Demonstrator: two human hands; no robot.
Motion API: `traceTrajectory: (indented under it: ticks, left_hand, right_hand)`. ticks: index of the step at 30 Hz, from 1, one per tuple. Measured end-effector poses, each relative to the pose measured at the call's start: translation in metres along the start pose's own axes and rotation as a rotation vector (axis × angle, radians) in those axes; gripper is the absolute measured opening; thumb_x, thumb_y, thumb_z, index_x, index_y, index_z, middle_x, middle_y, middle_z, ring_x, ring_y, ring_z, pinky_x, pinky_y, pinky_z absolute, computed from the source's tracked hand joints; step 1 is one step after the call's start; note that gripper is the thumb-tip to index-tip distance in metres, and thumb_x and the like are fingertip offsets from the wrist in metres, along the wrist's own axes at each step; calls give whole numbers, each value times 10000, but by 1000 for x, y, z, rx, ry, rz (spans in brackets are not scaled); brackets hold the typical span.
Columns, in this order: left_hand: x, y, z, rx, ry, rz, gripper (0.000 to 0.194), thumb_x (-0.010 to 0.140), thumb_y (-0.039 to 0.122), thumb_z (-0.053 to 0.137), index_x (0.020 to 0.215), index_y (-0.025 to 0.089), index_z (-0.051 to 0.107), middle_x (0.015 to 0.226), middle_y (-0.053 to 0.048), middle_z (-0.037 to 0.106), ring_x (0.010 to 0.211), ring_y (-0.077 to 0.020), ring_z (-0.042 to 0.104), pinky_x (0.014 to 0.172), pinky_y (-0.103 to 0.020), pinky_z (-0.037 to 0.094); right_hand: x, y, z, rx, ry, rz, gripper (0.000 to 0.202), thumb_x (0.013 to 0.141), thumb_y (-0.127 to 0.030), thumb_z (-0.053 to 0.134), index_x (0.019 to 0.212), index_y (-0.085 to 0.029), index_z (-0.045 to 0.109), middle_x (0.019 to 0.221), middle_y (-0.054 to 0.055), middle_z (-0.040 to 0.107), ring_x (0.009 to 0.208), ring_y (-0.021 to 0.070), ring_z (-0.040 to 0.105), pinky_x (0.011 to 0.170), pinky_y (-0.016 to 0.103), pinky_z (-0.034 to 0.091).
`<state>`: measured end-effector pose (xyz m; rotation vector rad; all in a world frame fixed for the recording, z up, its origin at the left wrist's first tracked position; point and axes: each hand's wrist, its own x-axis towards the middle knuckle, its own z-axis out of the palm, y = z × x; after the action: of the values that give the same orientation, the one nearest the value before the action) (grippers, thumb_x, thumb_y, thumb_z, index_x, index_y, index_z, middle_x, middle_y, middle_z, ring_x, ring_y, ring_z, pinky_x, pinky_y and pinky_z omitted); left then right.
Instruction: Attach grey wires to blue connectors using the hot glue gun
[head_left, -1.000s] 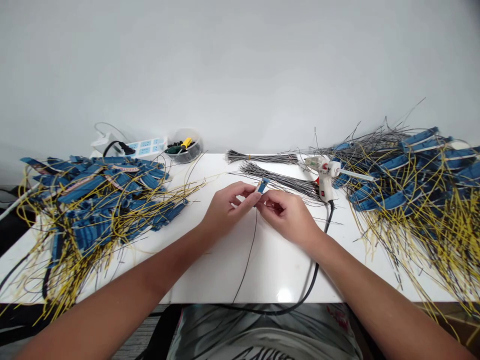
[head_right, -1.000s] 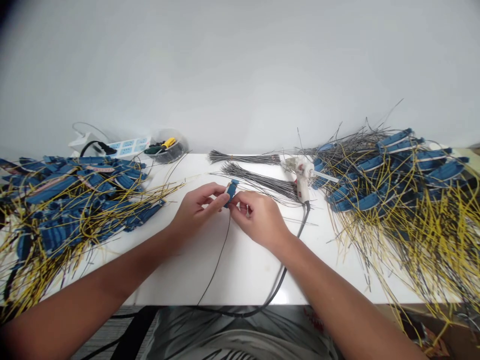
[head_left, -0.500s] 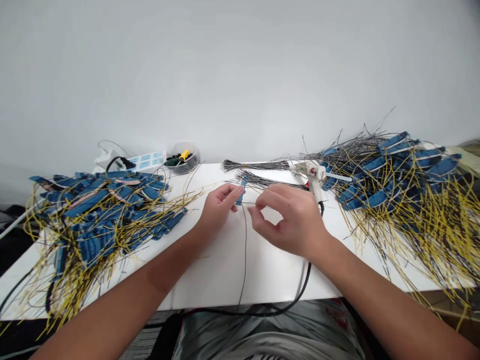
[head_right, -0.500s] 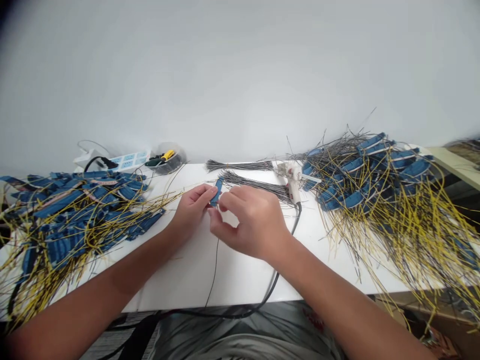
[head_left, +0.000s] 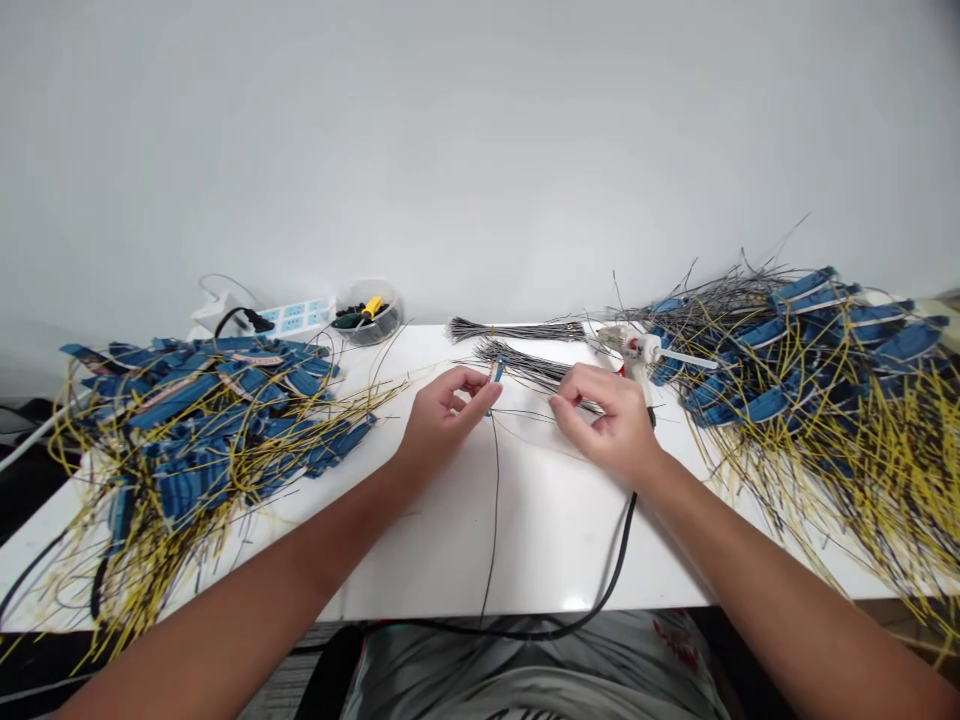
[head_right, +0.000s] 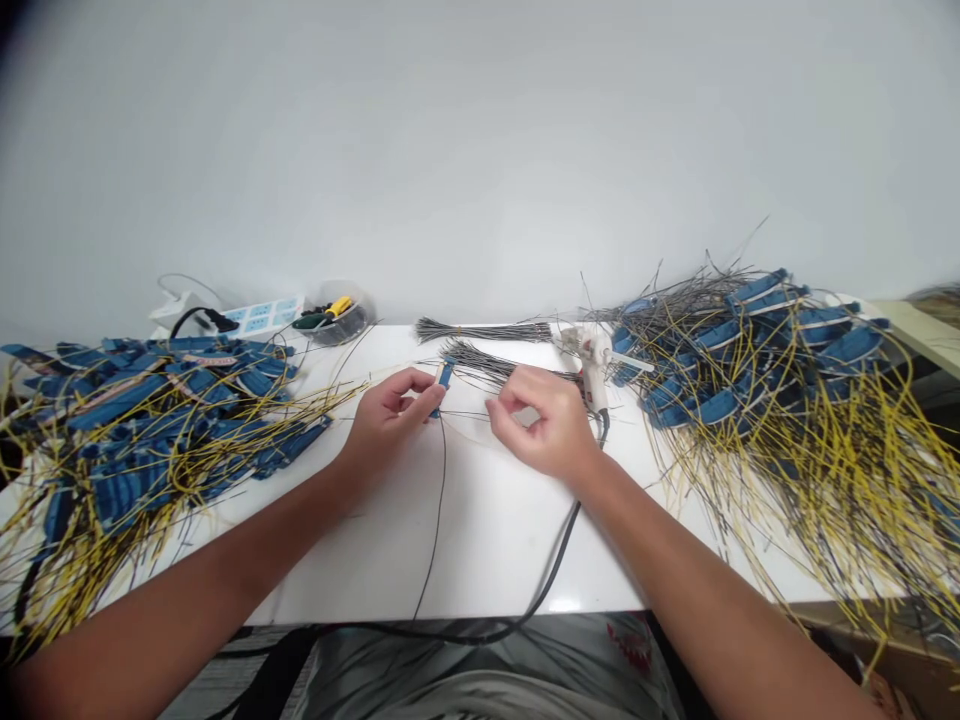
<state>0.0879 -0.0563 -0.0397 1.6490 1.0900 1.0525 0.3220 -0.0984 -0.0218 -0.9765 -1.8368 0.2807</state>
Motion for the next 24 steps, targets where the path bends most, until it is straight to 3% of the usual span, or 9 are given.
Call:
traceTrajectory:
  ticks: [6,13,19,24]
  left_hand:
    - [-3,10,-1,130,0,297,184,955,379,727,941,198,701,867,-17,652,822,-135,600,682,-242,474]
    - [-8,10,2,203,-101,516,108,921,266,778,977,203,710,863,-20,689,806,-138,603,664,-251,492]
    - [-10,13,0,232,-102,563,111,926,277,776,971,205,705,842,-18,685,779,-140,586,692,-279,492]
    - [-10,11,1,194,-113,455,153,956,355,736,959,204,712,862,-37,692,800,-149,609,660,-265,509]
  right_hand:
    - [-8,-11,12,-23,-303,14,112,939,-248,625,838,-204,643,781,15,653,704,145,589,672,298,441]
    - [-12,-10,25,-153,-340,-57,47,914,-218,621,881,-194,644,869,50,682,824,192,617,731,326,448]
    - [-15,-10,31,-190,-371,-92,91,918,-213,616,834,-193,645,881,58,687,816,202,595,750,357,433]
    - [-13,-10,27,-147,-302,-96,135,918,-217,614,785,-199,600,790,31,635,753,174,559,698,326,411]
